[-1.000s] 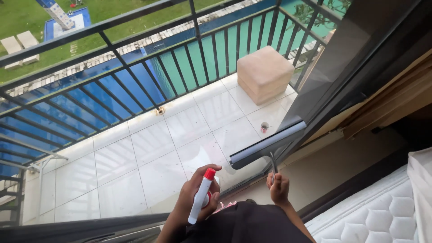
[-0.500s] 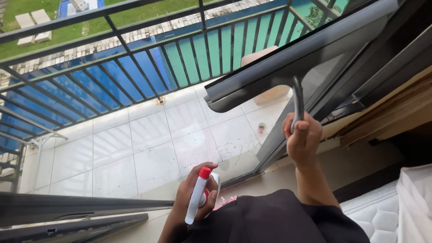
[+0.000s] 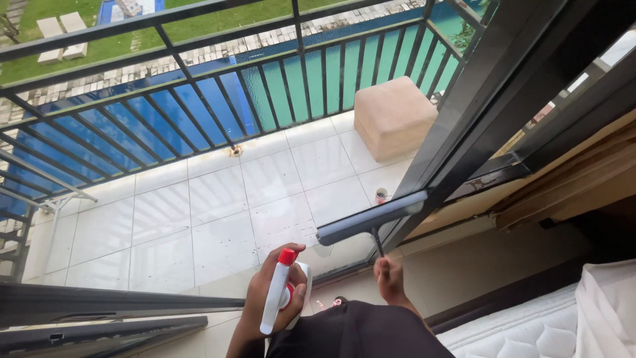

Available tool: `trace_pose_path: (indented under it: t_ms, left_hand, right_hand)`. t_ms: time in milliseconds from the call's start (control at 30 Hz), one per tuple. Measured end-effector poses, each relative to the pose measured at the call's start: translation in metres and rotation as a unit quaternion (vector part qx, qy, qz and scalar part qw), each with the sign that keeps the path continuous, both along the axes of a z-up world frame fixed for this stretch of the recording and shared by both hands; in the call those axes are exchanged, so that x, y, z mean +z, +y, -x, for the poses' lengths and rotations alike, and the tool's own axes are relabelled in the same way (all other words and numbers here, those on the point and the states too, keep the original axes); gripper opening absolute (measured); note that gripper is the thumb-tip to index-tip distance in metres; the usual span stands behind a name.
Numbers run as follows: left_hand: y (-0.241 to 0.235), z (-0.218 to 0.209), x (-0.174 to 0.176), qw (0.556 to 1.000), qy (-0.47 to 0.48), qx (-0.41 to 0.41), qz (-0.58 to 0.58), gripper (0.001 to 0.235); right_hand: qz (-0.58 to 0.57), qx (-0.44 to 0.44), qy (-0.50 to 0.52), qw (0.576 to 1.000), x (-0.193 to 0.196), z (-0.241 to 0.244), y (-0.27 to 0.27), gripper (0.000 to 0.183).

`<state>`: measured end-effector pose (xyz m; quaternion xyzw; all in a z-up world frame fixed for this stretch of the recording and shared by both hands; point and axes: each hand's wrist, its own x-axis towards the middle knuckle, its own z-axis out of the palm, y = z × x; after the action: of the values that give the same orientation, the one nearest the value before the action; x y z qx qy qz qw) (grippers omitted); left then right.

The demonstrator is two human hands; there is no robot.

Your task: The person cleans a large glass sliding door using a spray bottle and a squeegee. They spray the glass surface and wipe it with the squeegee in vertical and horizontal strokes to remove the liquid.

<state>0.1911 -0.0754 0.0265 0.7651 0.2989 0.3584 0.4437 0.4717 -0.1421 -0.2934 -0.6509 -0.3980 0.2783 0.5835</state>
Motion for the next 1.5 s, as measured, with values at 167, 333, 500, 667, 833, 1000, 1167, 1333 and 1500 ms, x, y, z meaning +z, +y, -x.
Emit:
trace_pose_path:
  t_ms: [167, 333, 500, 667, 833, 1000, 1167, 1333, 1500]
  left_hand:
    - [-0.012, -0.008, 0.003, 1.0, -0.003, 0.007, 0.007, 0.048]
    - [-0.024, -0.015, 0.015, 1.0, -0.006, 0.012, 0.017, 0.048]
    - [-0.034, -0.019, 0.019, 0.999, -0.036, 0.013, -0.006, 0.047]
    - [-0.041, -0.017, 0.015, 0.999, -0.028, 0.034, -0.005, 0.05]
    - [-0.039, -0.018, 0.011, 0.999, -0.025, 0.037, -0.008, 0.05]
    - [-0.029, -0.02, 0.012, 0.999, -0.02, 0.039, 0.009, 0.048]
    - [-0.022, -0.023, 0.011, 0.998, -0.05, 0.027, 0.011, 0.049]
    - [-0.018, -0.022, 0.006, 0.998, -0.038, 0.032, 0.025, 0.052]
    - [-0.024, -0.016, 0.001, 0.998, -0.062, 0.016, 0.023, 0.051]
  right_hand:
    - [-0.103, 0.027, -0.06, 0.993, 0.043, -0.021, -0.012, 0.069]
    - [-0.242, 0.026, -0.103, 0.965, 0.165, -0.038, 0.03, 0.071]
    - [-0.391, 0.116, -0.015, 0.913, 0.302, -0.041, 0.056, 0.041]
    - [-0.382, 0.102, -0.057, 0.917, 0.419, -0.024, 0.058, 0.044]
    - [-0.34, 0.074, -0.068, 0.935, 0.476, -0.007, 0.06, 0.06]
    - [-0.354, 0.143, -0.038, 0.924, 0.453, -0.012, 0.075, 0.054]
    - [-0.36, 0.178, 0.023, 0.916, 0.357, -0.02, 0.086, 0.051]
    - [-0.338, 0.149, 0.061, 0.927, 0.232, -0.008, 0.08, 0.061]
    - [-0.207, 0.155, 0.078, 0.963, 0.102, -0.001, 0.037, 0.057]
